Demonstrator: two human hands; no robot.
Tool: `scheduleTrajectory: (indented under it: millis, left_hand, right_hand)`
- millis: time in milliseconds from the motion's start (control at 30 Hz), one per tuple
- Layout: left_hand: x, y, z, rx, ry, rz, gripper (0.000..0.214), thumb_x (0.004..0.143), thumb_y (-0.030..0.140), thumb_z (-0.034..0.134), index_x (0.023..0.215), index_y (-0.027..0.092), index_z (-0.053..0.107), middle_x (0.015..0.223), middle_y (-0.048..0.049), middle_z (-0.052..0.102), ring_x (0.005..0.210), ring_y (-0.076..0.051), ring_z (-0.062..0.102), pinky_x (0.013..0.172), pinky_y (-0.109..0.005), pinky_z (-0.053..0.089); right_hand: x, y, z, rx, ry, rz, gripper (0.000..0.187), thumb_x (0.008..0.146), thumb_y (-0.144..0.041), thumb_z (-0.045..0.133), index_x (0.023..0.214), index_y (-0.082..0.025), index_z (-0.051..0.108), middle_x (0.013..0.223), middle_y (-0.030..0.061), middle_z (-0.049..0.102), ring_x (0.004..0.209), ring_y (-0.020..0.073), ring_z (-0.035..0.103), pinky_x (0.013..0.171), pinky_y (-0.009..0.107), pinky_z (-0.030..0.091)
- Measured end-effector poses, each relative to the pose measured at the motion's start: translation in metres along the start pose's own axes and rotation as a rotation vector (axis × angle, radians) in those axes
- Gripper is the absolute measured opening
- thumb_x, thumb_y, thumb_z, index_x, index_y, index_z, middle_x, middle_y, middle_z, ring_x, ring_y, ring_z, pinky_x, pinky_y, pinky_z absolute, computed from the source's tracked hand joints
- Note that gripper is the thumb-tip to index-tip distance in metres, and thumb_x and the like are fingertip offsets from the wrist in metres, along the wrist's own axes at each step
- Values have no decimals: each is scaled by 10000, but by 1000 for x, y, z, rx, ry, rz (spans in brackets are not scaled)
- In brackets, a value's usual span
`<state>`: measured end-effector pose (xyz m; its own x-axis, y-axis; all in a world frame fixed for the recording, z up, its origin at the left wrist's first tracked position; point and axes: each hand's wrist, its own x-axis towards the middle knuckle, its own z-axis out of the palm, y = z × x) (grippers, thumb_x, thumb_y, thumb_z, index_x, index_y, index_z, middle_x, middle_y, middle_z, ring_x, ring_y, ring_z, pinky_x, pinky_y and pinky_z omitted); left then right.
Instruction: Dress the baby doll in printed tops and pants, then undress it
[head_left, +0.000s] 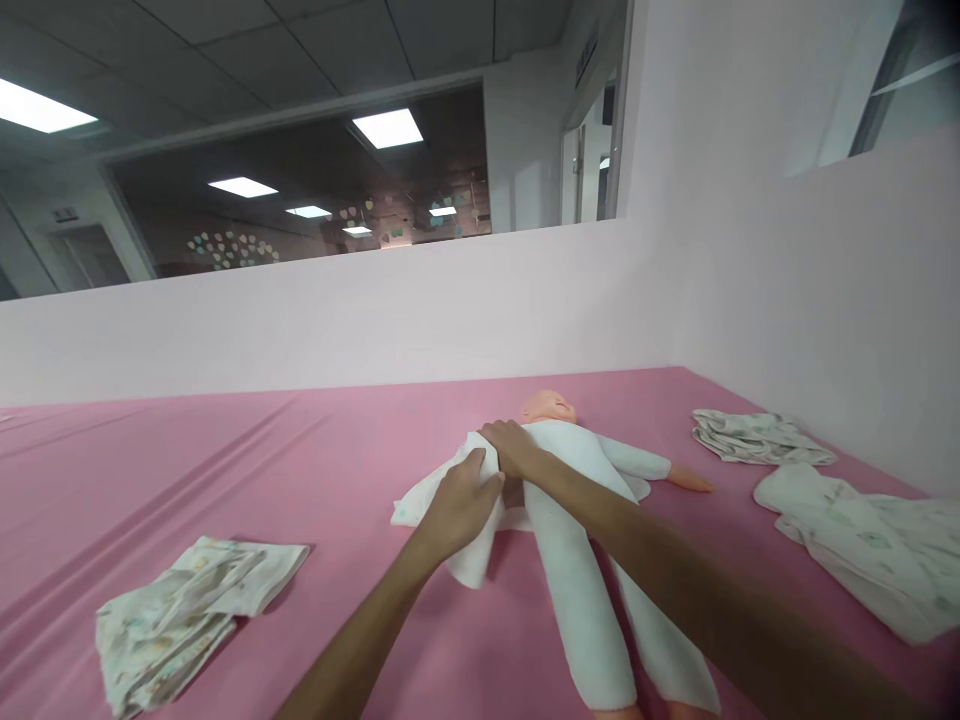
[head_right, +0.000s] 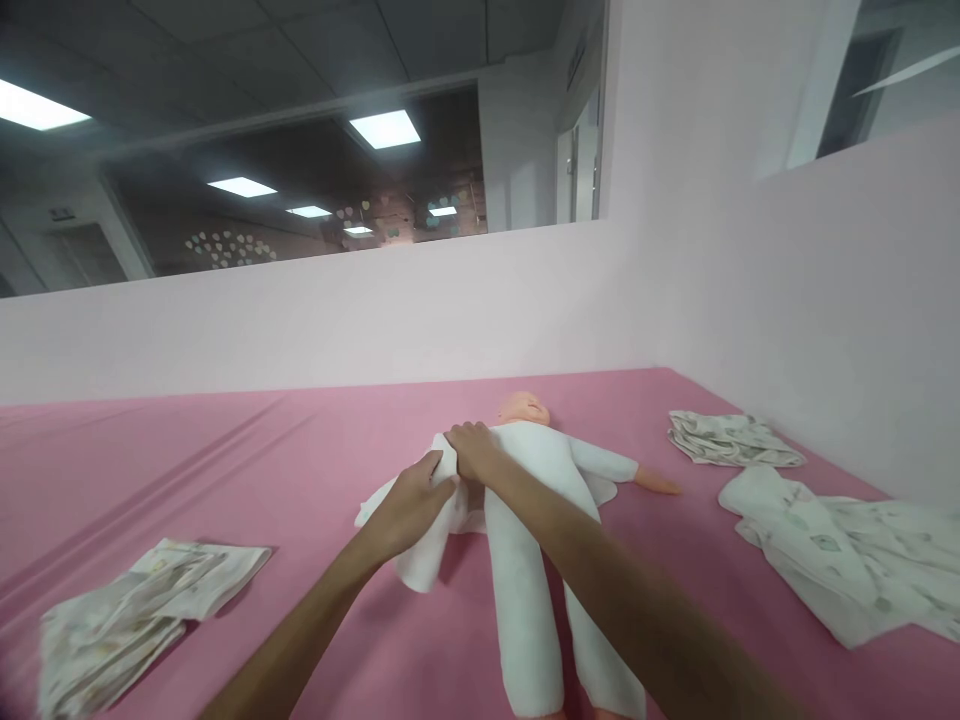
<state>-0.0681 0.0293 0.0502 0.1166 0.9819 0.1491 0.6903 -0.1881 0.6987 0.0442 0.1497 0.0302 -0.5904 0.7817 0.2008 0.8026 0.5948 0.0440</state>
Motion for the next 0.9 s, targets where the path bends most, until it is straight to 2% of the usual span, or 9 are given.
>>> scheduleTrajectory:
  millis: [100,233,467,567,667,700,767,833,900]
  left_hand:
    - [-15,4,7,0,-46,47,110,858,266,399,769,226,347,718,23,468,647,-142,432,573,-267,341]
    - [-20,7,15,6,-20,67,101,866,241,372,776,232,326,701,28,434,654,-149,415,586,-269,319]
    - [-27,-5,15,-141,-111,78,169,858,218,377,715,219,287,682,41,284,597,-121,272,523,-259,234]
    - [-32,-3,17,-196,-114,70,155,876,265,386,731,216,360,680,43,285,597,-116,268,518,-249,243]
    - [-35,1,17,-205,-198,77,158,886,304,390,948,236,518,683,41,373,590,-122,350,513,-240,288]
    - [-34,0,15,-177,-208,78,203,885,305,387,1003,241,540,701,32,431,602,-128,402,522,-243,311]
    - [-30,-10,8,-28,-171,60,214,872,285,385,928,232,586,744,-1,524,640,-151,488,547,-260,339]
    - [-23,-30,-1,215,-86,5,210,838,246,404,734,223,585,751,-31,566,670,-182,531,568,-282,341]
    - [-15,-56,-10,430,-29,-83,174,805,210,449,744,249,607,794,-42,615,754,-225,581,626,-305,368]
  right_hand:
    - [2,4,-8,43,7,-20,274,888,-210,478,1134,-193,598,1143,100,661,1043,217,599,843,311,411]
    - [7,5,-17,83,-25,-63,127,835,-286,577,928,-261,659,994,-2,709,901,164,635,713,238,402]
    - [5,29,-20,33,127,282,299,933,-217,356,1137,-173,571,1054,138,675,893,242,634,659,296,381]
    - [1,36,-15,5,110,287,254,912,-169,393,1029,-169,619,981,128,691,857,228,640,674,295,385]
    - [-2,35,-12,-25,87,240,239,881,-116,432,972,-163,648,976,127,697,905,232,634,717,307,397]
    - [-2,35,-11,-33,82,228,246,872,-97,437,972,-160,652,978,124,697,922,234,630,730,312,402]
    - [-4,34,-11,-45,75,215,264,863,-64,435,985,-154,650,975,110,695,932,228,625,745,318,416]
    - [-5,34,-12,-50,68,209,255,875,-61,435,993,-146,645,970,90,691,916,208,623,756,319,435]
    - [-6,35,-13,-49,58,207,219,902,-93,448,990,-138,644,961,77,685,888,188,622,763,319,453]
